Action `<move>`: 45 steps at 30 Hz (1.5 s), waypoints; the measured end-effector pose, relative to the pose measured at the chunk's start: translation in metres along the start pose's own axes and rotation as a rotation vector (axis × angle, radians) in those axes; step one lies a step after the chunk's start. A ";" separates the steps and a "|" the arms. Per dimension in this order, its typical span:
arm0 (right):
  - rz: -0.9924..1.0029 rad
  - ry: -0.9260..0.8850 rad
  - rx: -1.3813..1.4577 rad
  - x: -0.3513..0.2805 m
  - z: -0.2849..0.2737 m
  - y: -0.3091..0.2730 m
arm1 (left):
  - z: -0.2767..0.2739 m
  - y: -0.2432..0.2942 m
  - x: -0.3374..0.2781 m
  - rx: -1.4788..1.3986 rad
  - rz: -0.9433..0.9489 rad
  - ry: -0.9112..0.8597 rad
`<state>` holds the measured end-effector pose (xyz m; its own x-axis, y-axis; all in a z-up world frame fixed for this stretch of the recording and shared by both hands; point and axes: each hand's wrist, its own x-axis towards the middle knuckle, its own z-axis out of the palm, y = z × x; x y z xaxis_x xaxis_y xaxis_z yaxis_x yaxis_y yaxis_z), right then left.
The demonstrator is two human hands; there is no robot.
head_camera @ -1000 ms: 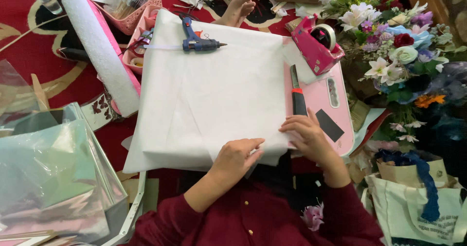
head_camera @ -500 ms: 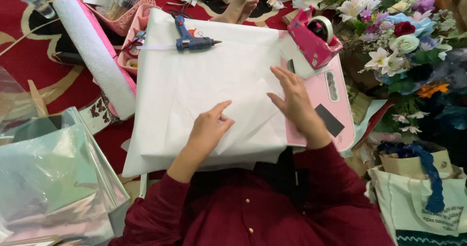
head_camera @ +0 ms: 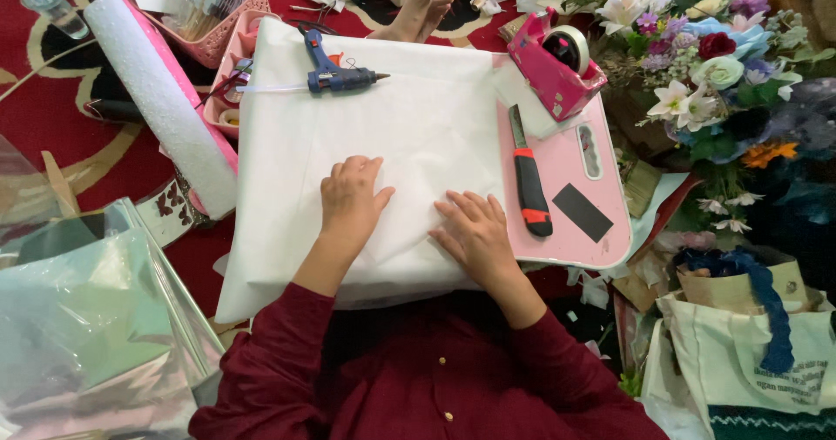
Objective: The person uses a utility knife to cut a large sheet of white paper on a pink cutting board. They repeatedly smooth the paper, align it, and make precise cuts along the edges to trim it to size.
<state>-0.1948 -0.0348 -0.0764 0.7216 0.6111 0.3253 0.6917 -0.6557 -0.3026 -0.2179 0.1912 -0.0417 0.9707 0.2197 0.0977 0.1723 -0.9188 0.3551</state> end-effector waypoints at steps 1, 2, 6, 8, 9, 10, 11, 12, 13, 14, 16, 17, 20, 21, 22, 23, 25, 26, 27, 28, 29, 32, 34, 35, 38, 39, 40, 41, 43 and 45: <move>-0.001 0.003 -0.001 0.001 -0.001 0.000 | 0.000 0.000 0.001 0.001 0.002 0.004; 0.019 -0.017 0.003 0.001 -0.001 0.000 | 0.000 -0.001 0.002 0.029 -0.010 -0.008; 0.006 -0.031 0.002 0.006 -0.006 0.000 | -0.014 0.005 0.002 0.083 -0.025 -0.100; -0.007 -0.049 0.005 0.010 -0.008 0.002 | -0.007 0.004 0.005 0.073 -0.039 -0.139; -0.020 -0.070 0.007 0.013 -0.009 0.004 | -0.004 0.003 0.007 0.060 -0.053 -0.180; -0.021 -0.067 0.006 0.016 -0.011 0.004 | -0.003 0.003 0.008 0.061 -0.052 -0.177; -0.021 -0.083 0.021 0.019 -0.013 0.005 | -0.002 0.004 0.009 0.050 -0.046 -0.179; -0.021 -0.099 0.036 0.022 -0.016 0.005 | 0.000 0.004 0.010 0.040 -0.039 -0.181; -0.024 -0.096 0.035 0.026 -0.019 0.005 | 0.008 0.001 0.009 0.040 -0.039 -0.177; -0.042 -0.092 0.014 0.030 -0.022 0.005 | 0.016 -0.001 0.010 -0.113 -0.042 -0.172; -0.063 -0.083 -0.008 0.035 -0.022 0.009 | 0.026 -0.003 0.009 -0.265 -0.043 -0.161; -0.069 -0.051 -0.026 0.037 -0.019 0.013 | 0.028 -0.002 0.009 -0.372 -0.102 -0.150; -0.054 0.011 -0.016 0.044 -0.023 0.010 | 0.016 0.011 0.003 -0.631 -0.224 -0.081; -0.027 0.033 0.013 0.044 -0.026 0.006 | 0.011 0.018 -0.002 -0.784 -0.291 -0.030; -0.026 0.030 0.015 0.045 -0.028 0.003 | 0.011 0.022 -0.002 -0.783 -0.294 -0.032; -0.023 0.042 0.043 0.045 -0.030 -0.001 | 0.012 0.027 -0.003 -0.925 -0.314 0.041; -0.016 0.046 0.076 0.045 -0.031 -0.005 | 0.021 0.031 -0.004 -1.064 -0.341 0.111; -0.003 0.038 0.108 0.045 -0.029 -0.006 | 0.029 0.032 -0.004 -1.152 -0.367 0.164; 0.008 0.033 0.137 0.047 -0.029 -0.006 | 0.036 0.033 -0.002 -1.241 -0.389 0.223; 0.008 0.031 0.140 0.047 -0.027 -0.004 | 0.041 0.034 -0.004 -1.239 -0.392 0.223; 0.009 -0.029 0.114 0.047 -0.025 -0.001 | 0.045 0.035 -0.006 -1.254 -0.402 0.214; -0.010 -0.136 0.061 0.050 -0.022 0.005 | 0.040 0.040 -0.018 -1.084 -0.381 0.181; -0.026 -0.181 0.037 0.049 -0.020 0.009 | 0.023 0.044 -0.031 -0.897 -0.347 0.154; -0.020 -0.198 0.025 0.050 -0.019 0.011 | 0.011 0.047 -0.036 -0.766 -0.242 0.208; -0.008 -0.224 0.026 0.051 -0.020 0.011 | 0.003 0.036 -0.036 -0.412 -0.038 0.326; -0.004 -0.232 0.037 0.051 -0.021 0.010 | 0.004 0.028 -0.034 -0.191 0.061 0.388; -0.006 -0.231 0.039 0.051 -0.020 0.011 | 0.010 0.021 -0.028 -0.189 0.060 0.389; -0.021 -0.227 0.044 0.052 -0.018 0.011 | 0.015 0.013 -0.022 -0.136 0.134 0.246; -0.039 -0.222 0.051 0.053 -0.016 0.012 | 0.021 0.004 -0.013 -0.082 0.206 0.104; -0.061 -0.216 0.030 0.055 -0.013 0.011 | 0.022 0.002 -0.008 -0.008 0.180 -0.049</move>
<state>-0.1478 -0.0148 -0.0503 0.6651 0.7324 0.1456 0.7328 -0.6026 -0.3161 -0.2213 0.1806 -0.0622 0.9928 0.0357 0.1148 -0.0060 -0.9392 0.3433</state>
